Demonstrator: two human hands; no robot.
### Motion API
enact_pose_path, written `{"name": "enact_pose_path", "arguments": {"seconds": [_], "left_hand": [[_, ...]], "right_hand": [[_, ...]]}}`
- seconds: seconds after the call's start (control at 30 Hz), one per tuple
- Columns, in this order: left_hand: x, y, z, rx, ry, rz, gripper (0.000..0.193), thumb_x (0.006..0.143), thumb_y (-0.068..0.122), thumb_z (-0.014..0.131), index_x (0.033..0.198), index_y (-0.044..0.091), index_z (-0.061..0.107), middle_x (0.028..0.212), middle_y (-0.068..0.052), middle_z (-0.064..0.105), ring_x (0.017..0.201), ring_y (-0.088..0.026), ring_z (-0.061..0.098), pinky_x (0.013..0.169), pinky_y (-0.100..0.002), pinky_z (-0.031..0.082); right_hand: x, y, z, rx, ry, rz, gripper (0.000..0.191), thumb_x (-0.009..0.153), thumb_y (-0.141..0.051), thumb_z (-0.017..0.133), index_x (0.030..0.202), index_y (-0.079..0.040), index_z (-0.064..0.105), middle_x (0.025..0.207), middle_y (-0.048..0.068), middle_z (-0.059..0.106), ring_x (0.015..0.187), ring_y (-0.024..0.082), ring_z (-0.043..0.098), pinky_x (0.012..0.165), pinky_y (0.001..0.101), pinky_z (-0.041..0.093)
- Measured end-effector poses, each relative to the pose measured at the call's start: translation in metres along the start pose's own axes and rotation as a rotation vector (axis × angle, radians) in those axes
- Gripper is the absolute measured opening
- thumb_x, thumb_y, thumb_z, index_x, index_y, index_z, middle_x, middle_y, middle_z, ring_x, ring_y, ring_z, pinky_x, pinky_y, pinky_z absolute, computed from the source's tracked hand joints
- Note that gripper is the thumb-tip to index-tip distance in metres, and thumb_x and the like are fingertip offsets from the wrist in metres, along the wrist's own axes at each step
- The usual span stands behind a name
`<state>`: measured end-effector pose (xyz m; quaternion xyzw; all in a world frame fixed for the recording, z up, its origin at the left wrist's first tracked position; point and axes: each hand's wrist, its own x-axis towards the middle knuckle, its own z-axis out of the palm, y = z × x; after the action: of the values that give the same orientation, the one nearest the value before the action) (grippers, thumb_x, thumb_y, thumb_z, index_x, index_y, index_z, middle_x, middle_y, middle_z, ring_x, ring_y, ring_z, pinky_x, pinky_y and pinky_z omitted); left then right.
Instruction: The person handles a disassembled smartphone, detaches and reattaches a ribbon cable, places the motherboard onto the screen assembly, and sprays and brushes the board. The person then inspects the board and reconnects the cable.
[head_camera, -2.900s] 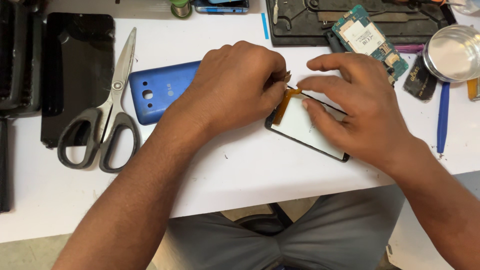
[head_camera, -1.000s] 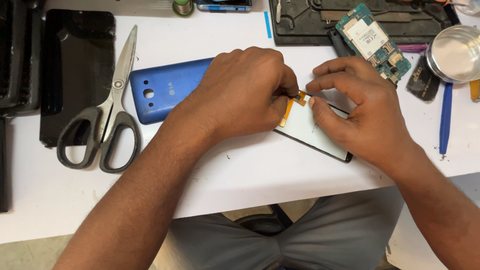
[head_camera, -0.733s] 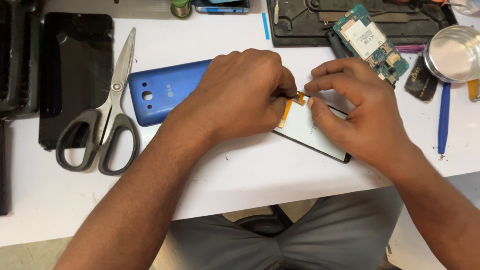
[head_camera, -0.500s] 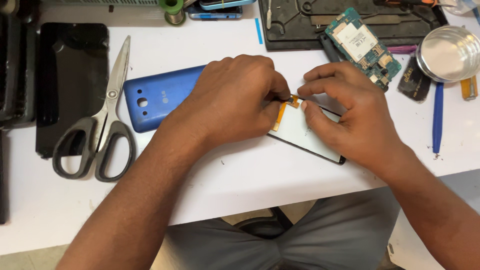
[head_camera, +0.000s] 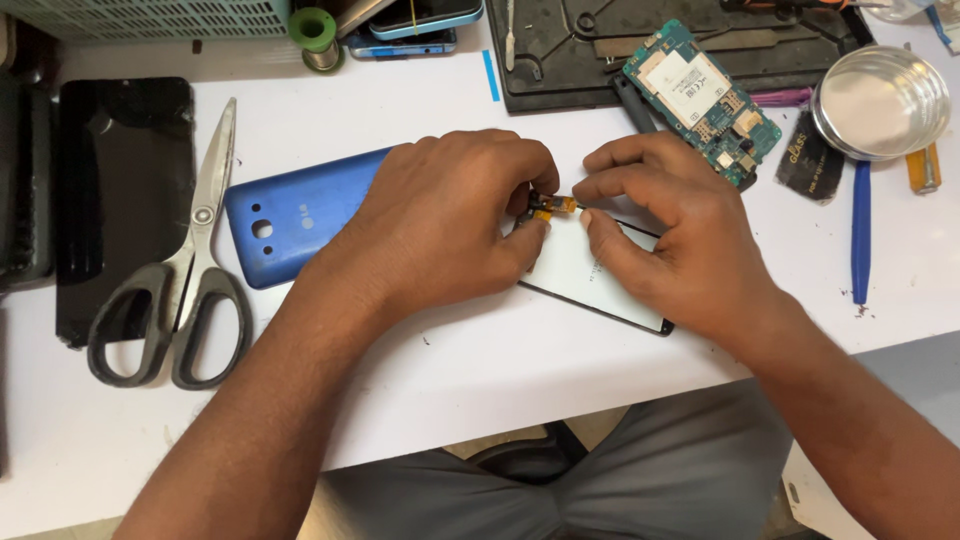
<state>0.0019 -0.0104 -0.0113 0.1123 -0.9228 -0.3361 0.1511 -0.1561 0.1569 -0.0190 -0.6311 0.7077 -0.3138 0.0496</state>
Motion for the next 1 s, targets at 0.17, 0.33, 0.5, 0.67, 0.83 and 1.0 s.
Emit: {"name": "enact_pose_path", "arguments": {"seconds": [0.17,0.33,0.5,0.67,0.83,1.0], "left_hand": [[0.001,0.002,0.0,-0.002,0.015,-0.016,0.022,0.08,0.022,0.074,0.098,0.008,0.071,0.08,-0.007,0.074,0.073,-0.028,0.071,0.064,-0.045,0.051],[0.003,0.006,0.004,0.008,0.033,-0.018,0.02,0.086,0.023,0.072,0.099,0.008,0.072,0.083,-0.008,0.075,0.074,-0.029,0.072,0.065,-0.045,0.053],[0.005,0.009,0.004,0.002,0.063,0.023,0.018,0.091,0.021,0.068,0.1,0.007,0.072,0.086,-0.01,0.077,0.075,-0.03,0.073,0.066,-0.045,0.054],[0.007,0.013,0.005,0.046,0.052,-0.049,0.018,0.092,0.018,0.061,0.102,0.008,0.073,0.08,-0.012,0.076,0.067,-0.031,0.072,0.065,-0.045,0.054],[0.008,0.013,0.004,0.039,0.008,-0.118,0.018,0.093,0.018,0.059,0.103,0.007,0.069,0.072,-0.012,0.074,0.062,-0.032,0.071,0.061,-0.046,0.053],[0.004,0.006,0.004,0.015,0.056,-0.049,0.02,0.092,0.017,0.061,0.106,0.005,0.066,0.071,-0.013,0.072,0.064,-0.033,0.07,0.061,-0.047,0.051]], "right_hand": [[0.0,0.002,-0.001,0.012,-0.001,0.007,0.021,0.09,-0.006,0.073,0.111,-0.002,0.073,0.123,0.012,0.067,0.112,0.026,0.069,0.095,0.0369,0.055],[-0.002,0.004,-0.002,-0.015,0.0,-0.02,0.024,0.09,-0.009,0.073,0.112,-0.002,0.072,0.123,0.013,0.067,0.116,0.03,0.065,0.097,0.041,0.052],[-0.003,0.008,-0.005,-0.009,-0.004,-0.026,0.024,0.091,-0.011,0.072,0.113,-0.001,0.071,0.123,0.013,0.067,0.116,0.031,0.064,0.097,0.0421,0.051],[-0.003,0.009,-0.006,-0.007,0.003,-0.032,0.025,0.091,-0.011,0.072,0.114,-0.001,0.072,0.123,0.014,0.067,0.116,0.031,0.064,0.096,0.0427,0.052],[-0.003,0.008,-0.006,-0.009,0.007,-0.038,0.025,0.091,-0.011,0.072,0.114,-0.001,0.072,0.123,0.014,0.067,0.115,0.031,0.065,0.096,0.042,0.052],[0.002,0.009,-0.008,0.066,0.011,-0.021,0.022,0.093,-0.011,0.074,0.113,-0.002,0.073,0.12,0.012,0.068,0.111,0.027,0.068,0.093,0.0376,0.055]]}}
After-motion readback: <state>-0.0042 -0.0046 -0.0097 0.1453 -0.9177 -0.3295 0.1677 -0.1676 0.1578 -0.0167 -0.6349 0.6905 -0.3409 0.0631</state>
